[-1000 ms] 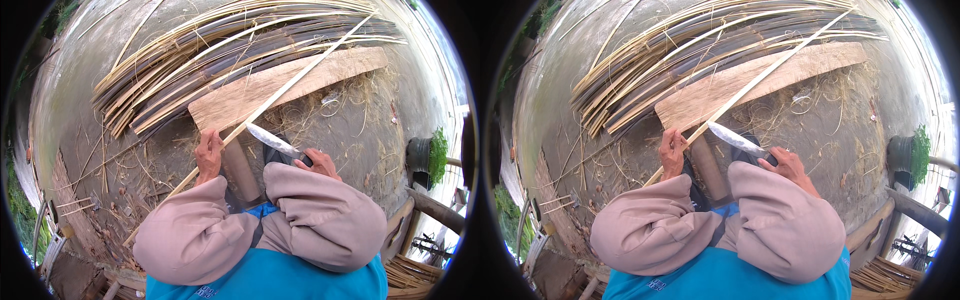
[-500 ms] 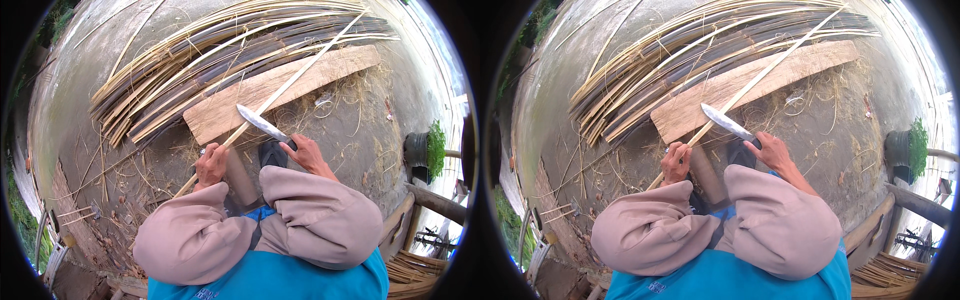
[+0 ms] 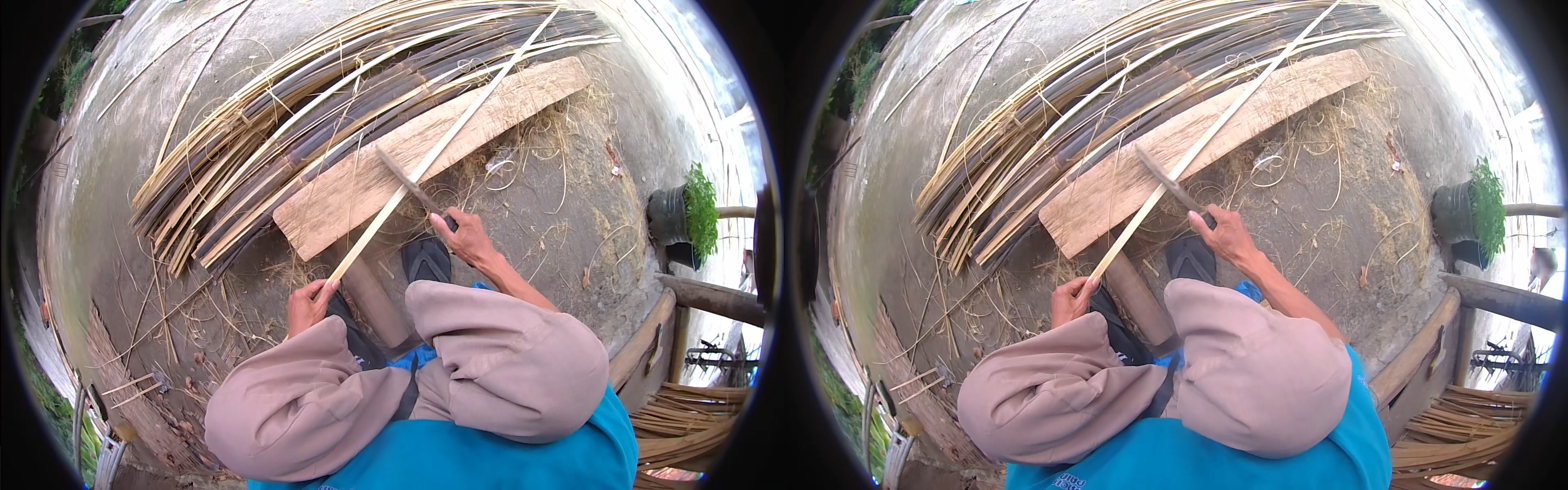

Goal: The person uses a knife to split long bamboo strips into thinner pieces on a wooden block. The person repeatedly positions each strip, slices it lengthwise, and places the finished pieces aside.

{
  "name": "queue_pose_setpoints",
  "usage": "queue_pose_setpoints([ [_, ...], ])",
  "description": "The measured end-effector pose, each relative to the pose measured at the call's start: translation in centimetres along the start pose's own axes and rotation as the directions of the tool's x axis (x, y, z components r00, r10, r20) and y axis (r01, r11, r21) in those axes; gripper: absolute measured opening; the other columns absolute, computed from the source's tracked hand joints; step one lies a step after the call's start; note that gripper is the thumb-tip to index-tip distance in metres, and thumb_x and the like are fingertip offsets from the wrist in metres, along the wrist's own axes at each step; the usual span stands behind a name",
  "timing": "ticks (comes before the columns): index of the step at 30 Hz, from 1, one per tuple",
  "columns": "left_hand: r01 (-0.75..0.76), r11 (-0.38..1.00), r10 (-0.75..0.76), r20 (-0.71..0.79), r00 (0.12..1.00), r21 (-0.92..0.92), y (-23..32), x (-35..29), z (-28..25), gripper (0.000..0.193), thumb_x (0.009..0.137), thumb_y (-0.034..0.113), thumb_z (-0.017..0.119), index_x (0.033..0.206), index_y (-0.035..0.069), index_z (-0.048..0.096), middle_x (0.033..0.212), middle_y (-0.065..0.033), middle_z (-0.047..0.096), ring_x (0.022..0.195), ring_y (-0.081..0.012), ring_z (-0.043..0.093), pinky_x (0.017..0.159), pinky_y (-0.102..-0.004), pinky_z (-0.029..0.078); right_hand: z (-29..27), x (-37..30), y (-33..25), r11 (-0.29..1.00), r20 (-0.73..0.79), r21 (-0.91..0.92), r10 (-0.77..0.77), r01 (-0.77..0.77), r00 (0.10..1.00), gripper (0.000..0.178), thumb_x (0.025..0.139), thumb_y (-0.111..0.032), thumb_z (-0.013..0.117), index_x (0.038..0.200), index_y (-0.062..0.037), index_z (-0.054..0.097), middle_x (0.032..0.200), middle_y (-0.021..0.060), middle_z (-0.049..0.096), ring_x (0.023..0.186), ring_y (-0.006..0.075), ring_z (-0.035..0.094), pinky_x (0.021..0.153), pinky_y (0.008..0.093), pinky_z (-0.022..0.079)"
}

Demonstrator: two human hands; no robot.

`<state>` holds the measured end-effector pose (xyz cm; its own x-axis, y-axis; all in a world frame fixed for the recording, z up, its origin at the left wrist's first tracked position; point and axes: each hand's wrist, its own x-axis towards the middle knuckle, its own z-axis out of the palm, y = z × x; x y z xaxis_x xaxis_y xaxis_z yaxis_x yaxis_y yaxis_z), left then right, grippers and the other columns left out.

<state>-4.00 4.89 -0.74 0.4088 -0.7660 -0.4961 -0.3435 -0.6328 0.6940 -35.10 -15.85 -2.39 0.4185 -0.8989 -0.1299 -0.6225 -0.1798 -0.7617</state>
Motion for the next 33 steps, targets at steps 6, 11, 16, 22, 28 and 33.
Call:
queue_pose_setpoints([
  [6,0.556,0.799,-0.261,0.701,0.664,-0.230,-4.7,1.0,-7.2,0.041,0.104,0.045,0.066,0.077,0.013,0.063,0.059,0.0077,0.052,0.050,-0.0043,0.039,0.046,-0.0260,0.030,-2.4,-0.7,2.9,0.991,-0.067,-0.096,-0.097,0.091,0.993,0.052,0.099,-0.047,0.069,0.080,0.0008,0.061,0.064,0.0211,0.059,0.055,0.0338,0.058,0.055,0.0459,0.045],
  [11,0.595,0.766,-0.277,0.710,0.648,-0.244,-5.6,0.4,-8.6,0.036,0.104,0.042,0.066,0.085,0.011,0.061,0.062,0.0063,0.052,0.052,-0.0037,0.042,0.048,-0.0240,0.032,-3.9,2.3,1.3,0.993,-0.161,-0.101,0.042,-0.059,0.986,0.053,0.098,-0.047,0.069,0.078,0.0010,0.059,0.058,0.0201,0.054,0.053,0.0328,0.053,0.054,0.0450,0.043],
  [16,0.614,0.742,-0.310,0.676,0.668,-0.267,-8.8,-4.1,-12.3,0.035,0.104,0.042,0.066,0.096,0.007,0.065,0.073,0.0019,0.062,0.062,-0.0051,0.051,0.057,-0.0248,0.041,-5.3,4.4,5.8,0.990,-0.178,-0.022,0.134,-0.140,0.975,0.058,0.098,-0.054,0.066,0.079,0.0006,0.061,0.058,0.0172,0.056,0.053,0.0307,0.052,0.055,0.0452,0.043],
  [22,0.329,0.940,-0.238,0.519,0.821,-0.088,-2.7,-2.2,-10.9,0.040,0.104,0.043,0.065,0.105,0.003,0.066,0.083,-0.0013,0.067,0.072,-0.0058,0.057,0.065,-0.0265,0.047,-6.6,7.5,7.6,0.978,-0.317,-0.012,0.196,-0.211,0.928,0.066,0.099,-0.057,0.064,0.074,0.0044,0.060,0.057,0.0170,0.053,0.053,0.0246,0.050,0.054,0.0438,0.042],
  [28,0.161,0.965,-0.080,0.352,0.933,-0.207,1.5,2.4,-2.6,0.045,0.101,0.047,0.068,0.090,0.003,0.068,0.068,0.0027,0.059,0.061,-0.0056,0.050,0.057,-0.0245,0.039,-1.3,2.2,1.7,0.991,-0.139,0.020,0.137,-0.136,0.981,0.061,0.099,-0.054,0.065,0.080,0.0043,0.062,0.060,0.0212,0.057,0.055,0.0303,0.054,0.056,0.0455,0.045],
  [33,0.403,0.897,-0.270,0.501,0.823,-0.179,-2.6,2.2,-6.9,0.054,0.101,0.052,0.066,0.068,0.010,0.058,0.056,0.0086,0.042,0.047,-0.0036,0.033,0.044,-0.0258,0.022,-2.9,0.5,3.3,0.923,0.006,-0.252,-0.299,0.291,0.954,0.053,0.099,-0.050,0.068,0.083,0.0001,0.063,0.063,0.0213,0.058,0.058,0.0359,0.061,0.057,0.0465,0.049],
])
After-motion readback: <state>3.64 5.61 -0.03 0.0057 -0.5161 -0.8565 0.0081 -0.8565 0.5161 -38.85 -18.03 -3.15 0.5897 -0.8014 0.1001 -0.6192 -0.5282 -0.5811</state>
